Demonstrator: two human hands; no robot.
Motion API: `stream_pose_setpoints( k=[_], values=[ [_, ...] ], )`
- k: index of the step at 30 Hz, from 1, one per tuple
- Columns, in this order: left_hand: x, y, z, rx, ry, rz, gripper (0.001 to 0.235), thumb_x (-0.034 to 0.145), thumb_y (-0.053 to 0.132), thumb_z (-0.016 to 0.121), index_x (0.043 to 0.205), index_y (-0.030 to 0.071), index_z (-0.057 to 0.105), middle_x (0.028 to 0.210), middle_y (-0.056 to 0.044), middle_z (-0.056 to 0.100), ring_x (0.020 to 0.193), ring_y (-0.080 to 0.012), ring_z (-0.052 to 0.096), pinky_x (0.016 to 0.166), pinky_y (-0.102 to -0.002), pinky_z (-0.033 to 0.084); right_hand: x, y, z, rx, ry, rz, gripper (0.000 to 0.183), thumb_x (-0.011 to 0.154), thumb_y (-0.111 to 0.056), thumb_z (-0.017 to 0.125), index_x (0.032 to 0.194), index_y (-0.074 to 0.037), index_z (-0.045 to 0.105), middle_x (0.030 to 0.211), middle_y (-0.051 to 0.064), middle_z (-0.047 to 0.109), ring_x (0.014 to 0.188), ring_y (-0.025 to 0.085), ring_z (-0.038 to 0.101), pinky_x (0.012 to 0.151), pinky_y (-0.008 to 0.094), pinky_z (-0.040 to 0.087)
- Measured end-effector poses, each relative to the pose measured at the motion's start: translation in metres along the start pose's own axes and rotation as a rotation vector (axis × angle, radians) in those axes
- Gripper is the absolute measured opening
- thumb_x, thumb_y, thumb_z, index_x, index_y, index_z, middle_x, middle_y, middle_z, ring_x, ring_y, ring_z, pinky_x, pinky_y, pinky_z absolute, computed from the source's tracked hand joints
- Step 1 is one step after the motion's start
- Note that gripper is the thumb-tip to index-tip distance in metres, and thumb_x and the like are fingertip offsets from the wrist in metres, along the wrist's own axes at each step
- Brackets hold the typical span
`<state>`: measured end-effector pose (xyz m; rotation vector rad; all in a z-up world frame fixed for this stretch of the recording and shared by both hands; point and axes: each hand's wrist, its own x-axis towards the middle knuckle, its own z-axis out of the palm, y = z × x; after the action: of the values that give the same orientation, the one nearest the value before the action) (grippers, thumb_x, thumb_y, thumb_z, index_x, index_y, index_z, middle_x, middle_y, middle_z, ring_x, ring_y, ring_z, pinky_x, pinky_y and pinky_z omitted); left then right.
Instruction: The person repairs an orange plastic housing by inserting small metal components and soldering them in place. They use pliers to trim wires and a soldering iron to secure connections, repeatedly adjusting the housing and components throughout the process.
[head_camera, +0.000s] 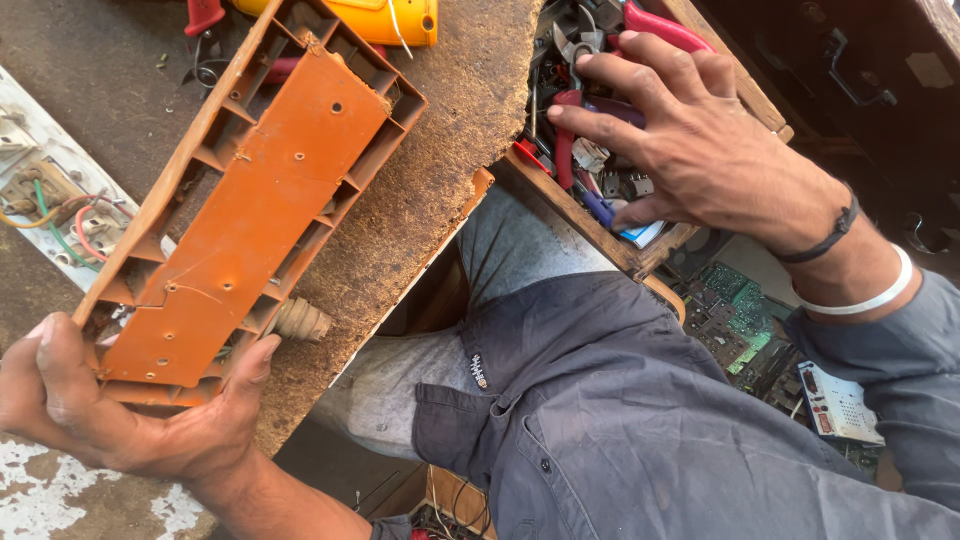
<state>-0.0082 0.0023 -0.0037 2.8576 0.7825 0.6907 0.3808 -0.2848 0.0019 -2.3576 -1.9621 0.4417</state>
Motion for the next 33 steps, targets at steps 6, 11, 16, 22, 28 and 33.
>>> stream_pose_setpoints(
  k=[6, 11, 16, 22, 28, 33],
  values=[
    [0.002, 0.005, 0.001, -0.022, 0.026, -0.011, 0.097, 0.091, 0.078, 0.073, 0.156, 0.013, 0.041, 0.137, -0.013, 0.038, 0.135, -0.0289, 0.042, 0.103, -0.048, 0.047, 0.004, 0.011, -0.014, -0.039, 0.024, -0.057, 0.100, 0.062, -0.033, 0.088, 0.154, -0.024, 0.049, 0.157, 0.006, 0.047, 0.143, 0.029, 0.041, 0.109, 0.050, 0.038],
    [0.004, 0.008, 0.001, -0.040, 0.032, -0.012, 0.096, 0.091, 0.076, 0.070, 0.156, 0.012, 0.041, 0.138, -0.013, 0.038, 0.136, -0.0288, 0.042, 0.104, -0.047, 0.047, 0.001, 0.015, -0.021, 0.074, 0.029, 0.006, 0.073, 0.086, -0.022, 0.080, 0.152, -0.019, 0.050, 0.155, 0.008, 0.051, 0.143, 0.029, 0.048, 0.106, 0.048, 0.041],
    [0.007, 0.009, 0.002, -0.016, 0.056, -0.022, 0.100, 0.087, 0.079, 0.074, 0.155, 0.012, 0.043, 0.134, -0.014, 0.039, 0.133, -0.0293, 0.043, 0.102, -0.049, 0.047, 0.008, 0.002, -0.017, -0.058, 0.078, -0.029, 0.104, 0.060, -0.052, 0.085, 0.153, -0.023, 0.051, 0.156, 0.011, 0.045, 0.141, 0.034, 0.042, 0.112, 0.053, 0.038],
    [0.000, 0.007, 0.006, -0.113, 0.050, -0.036, 0.097, 0.092, 0.074, 0.075, 0.157, 0.012, 0.038, 0.142, -0.014, 0.034, 0.140, -0.0282, 0.042, 0.113, -0.046, 0.052, 0.007, 0.008, -0.004, -0.006, 0.059, -0.052, 0.090, 0.066, -0.030, 0.087, 0.150, -0.027, 0.056, 0.162, 0.010, 0.040, 0.144, 0.037, 0.038, 0.119, 0.052, 0.036],
    [0.000, 0.005, 0.008, -0.097, 0.058, -0.043, 0.099, 0.089, 0.075, 0.075, 0.155, 0.010, 0.040, 0.141, -0.014, 0.035, 0.139, -0.0296, 0.043, 0.112, -0.047, 0.052, 0.002, 0.018, -0.006, 0.002, 0.082, -0.147, 0.072, 0.072, -0.011, 0.081, 0.141, -0.026, 0.065, 0.162, 0.009, 0.041, 0.142, 0.036, 0.040, 0.123, 0.050, 0.037],
    [0.000, 0.010, 0.007, -0.057, 0.061, -0.103, 0.102, 0.087, 0.080, 0.072, 0.151, 0.007, 0.044, 0.140, -0.015, 0.037, 0.137, -0.0315, 0.045, 0.108, -0.049, 0.049, -0.003, 0.008, -0.006, 0.106, 0.128, -0.150, 0.034, 0.080, -0.017, 0.083, 0.110, -0.023, 0.069, 0.161, 0.007, 0.040, 0.148, 0.039, 0.032, 0.116, 0.058, 0.033]
  ],
)
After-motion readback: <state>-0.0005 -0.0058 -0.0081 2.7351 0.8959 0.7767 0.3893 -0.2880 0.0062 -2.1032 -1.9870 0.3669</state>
